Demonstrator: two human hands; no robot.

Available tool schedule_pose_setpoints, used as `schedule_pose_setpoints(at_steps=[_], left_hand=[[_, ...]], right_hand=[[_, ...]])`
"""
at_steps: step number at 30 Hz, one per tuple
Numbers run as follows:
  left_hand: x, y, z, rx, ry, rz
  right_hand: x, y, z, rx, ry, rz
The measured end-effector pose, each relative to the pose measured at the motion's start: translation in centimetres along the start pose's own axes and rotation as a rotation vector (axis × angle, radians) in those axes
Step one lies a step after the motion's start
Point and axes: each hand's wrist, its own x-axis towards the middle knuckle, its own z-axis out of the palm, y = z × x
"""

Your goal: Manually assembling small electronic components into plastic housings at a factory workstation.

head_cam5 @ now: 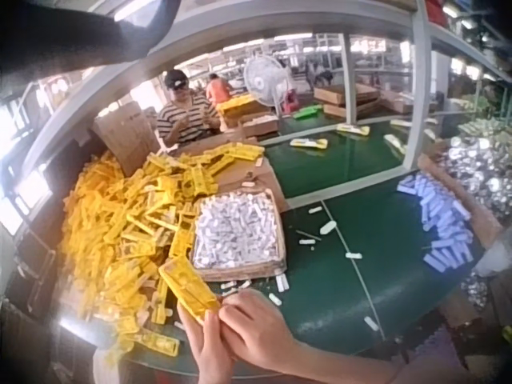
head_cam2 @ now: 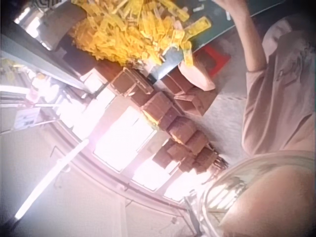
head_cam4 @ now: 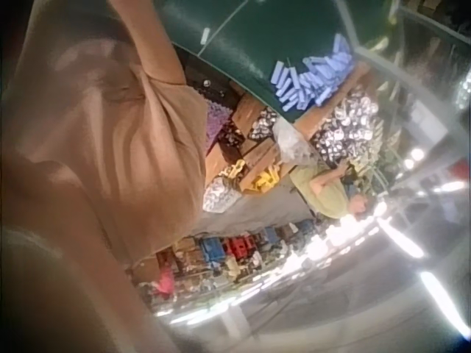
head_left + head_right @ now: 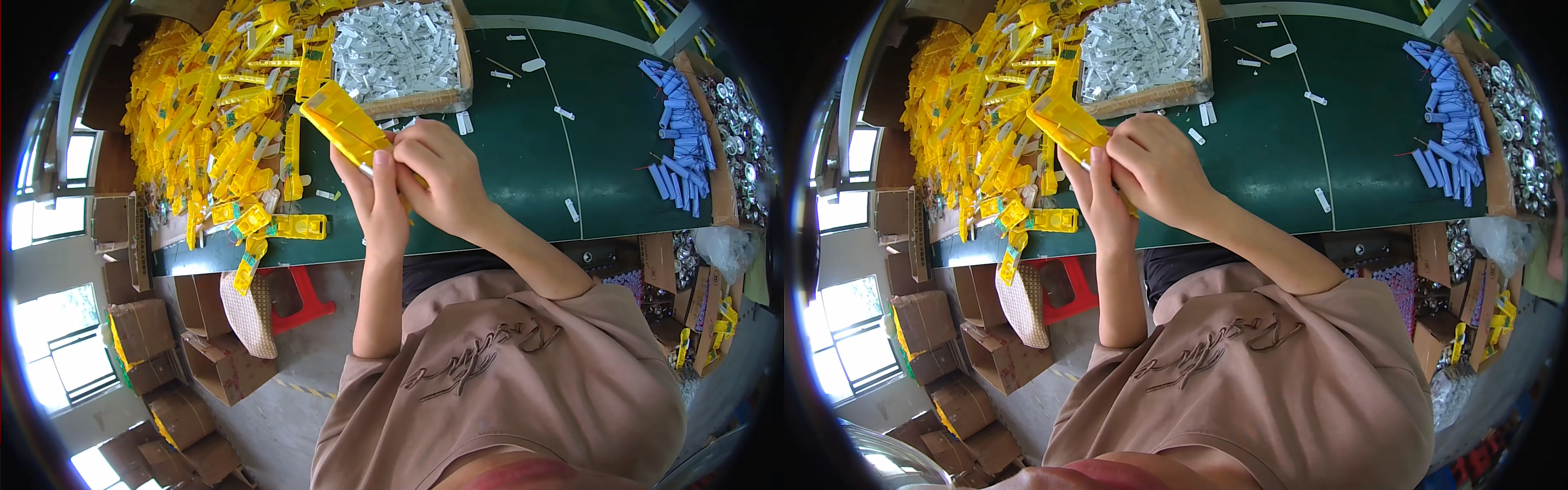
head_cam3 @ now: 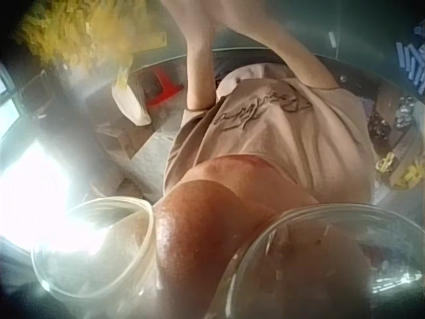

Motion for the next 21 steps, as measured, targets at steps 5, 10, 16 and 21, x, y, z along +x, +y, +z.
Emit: schedule_pose_setpoints(at_steps=[5, 10, 16, 21], left_hand=[[0.9, -0.4, -0.9, -0.127, 0.133, -0.046], [2.6, -1.2, -2.8, -0.113, 0.189, -0.115], [3.2, -1.0, -2.9, -0.056, 0.056, -0.097], [3.2, -2.1, -3.4, -0.061, -0.036, -0.097]], right_hand=[[-0.2, 0.6, 1.7, -0.038, -0.013, -0.1], [0.9, 2.1, 1.6, 0.003, -0.137, -0.108], [7.5, 13.2, -0.4, -0.404, -0.456, 0.358], [7.9, 18.6, 3.5, -0.57, -0.439, 0.193]])
